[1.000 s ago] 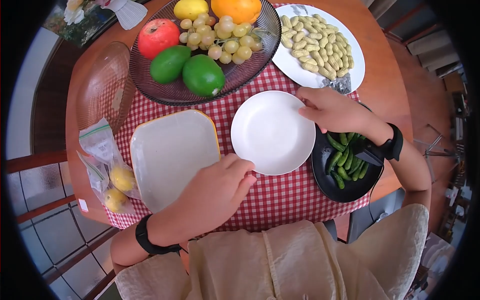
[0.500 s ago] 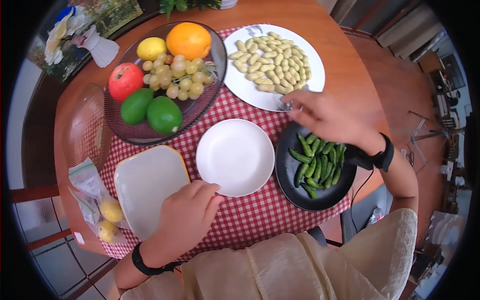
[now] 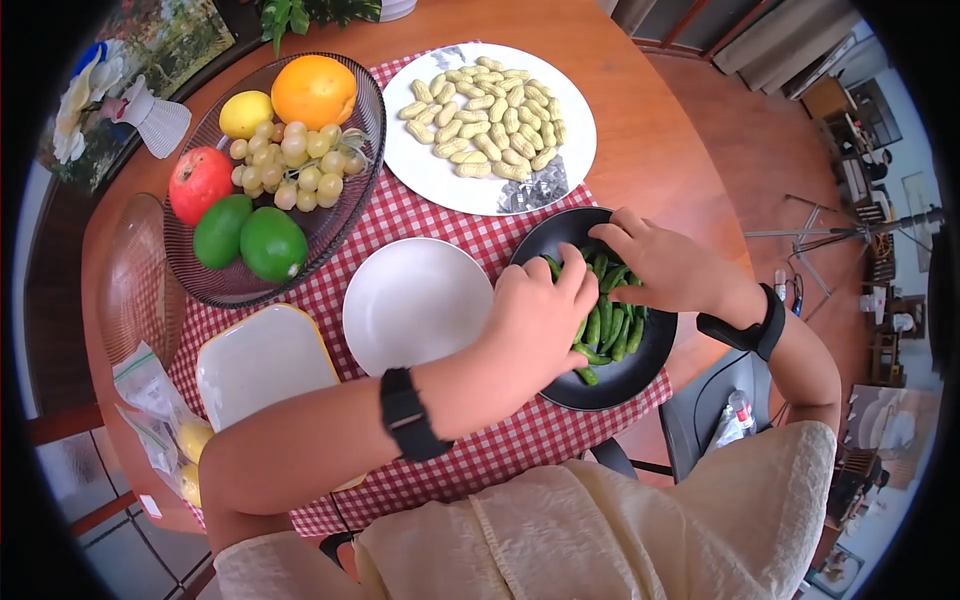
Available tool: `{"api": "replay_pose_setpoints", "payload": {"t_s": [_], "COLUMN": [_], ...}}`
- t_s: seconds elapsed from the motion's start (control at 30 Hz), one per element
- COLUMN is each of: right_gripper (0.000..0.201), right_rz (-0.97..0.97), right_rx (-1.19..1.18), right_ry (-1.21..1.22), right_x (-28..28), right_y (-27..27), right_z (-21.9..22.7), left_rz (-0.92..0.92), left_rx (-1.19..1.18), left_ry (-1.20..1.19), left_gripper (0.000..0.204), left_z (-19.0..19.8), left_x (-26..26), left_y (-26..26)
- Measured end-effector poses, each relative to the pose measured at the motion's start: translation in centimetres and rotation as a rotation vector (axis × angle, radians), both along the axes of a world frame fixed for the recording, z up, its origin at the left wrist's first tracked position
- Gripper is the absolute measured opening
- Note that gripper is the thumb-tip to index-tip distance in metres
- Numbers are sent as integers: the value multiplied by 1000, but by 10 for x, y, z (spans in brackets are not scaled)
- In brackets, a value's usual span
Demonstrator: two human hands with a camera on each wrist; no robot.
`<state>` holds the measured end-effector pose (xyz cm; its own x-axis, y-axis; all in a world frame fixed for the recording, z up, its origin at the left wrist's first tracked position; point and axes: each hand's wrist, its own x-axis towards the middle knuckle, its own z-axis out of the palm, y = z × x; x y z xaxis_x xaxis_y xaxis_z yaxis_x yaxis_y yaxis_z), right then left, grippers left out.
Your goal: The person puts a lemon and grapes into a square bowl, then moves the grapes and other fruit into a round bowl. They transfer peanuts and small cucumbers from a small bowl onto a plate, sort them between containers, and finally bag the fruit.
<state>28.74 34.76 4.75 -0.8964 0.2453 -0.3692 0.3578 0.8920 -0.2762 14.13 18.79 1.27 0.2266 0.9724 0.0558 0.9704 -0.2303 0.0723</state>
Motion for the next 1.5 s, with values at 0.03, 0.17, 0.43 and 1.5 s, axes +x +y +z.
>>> {"api": "replay_pose_setpoints", "payload": {"t_s": [0.03, 0.17, 0.43, 1.5], "right_gripper": [62, 60, 49, 24], "right_rz": [0, 5, -1, -177], "right_rx": [-1, -50, -104, -181], "right_ry": [-1, -6, -82, 48], "right_x": [-1, -5, -7, 8], "right_y": [0, 4, 10, -2], "right_z": [-2, -6, -7, -10], "left_rz": [0, -41, -131, 70], "left_rx": [-1, -67, 92, -111], "left_ry": [-1, 63, -16, -599], "left_gripper": [78, 78, 64, 34], "left_z": [-4, -17, -32, -28], "left_x": [1, -2, 0, -1], "left_y": [5, 20, 20, 33]}}
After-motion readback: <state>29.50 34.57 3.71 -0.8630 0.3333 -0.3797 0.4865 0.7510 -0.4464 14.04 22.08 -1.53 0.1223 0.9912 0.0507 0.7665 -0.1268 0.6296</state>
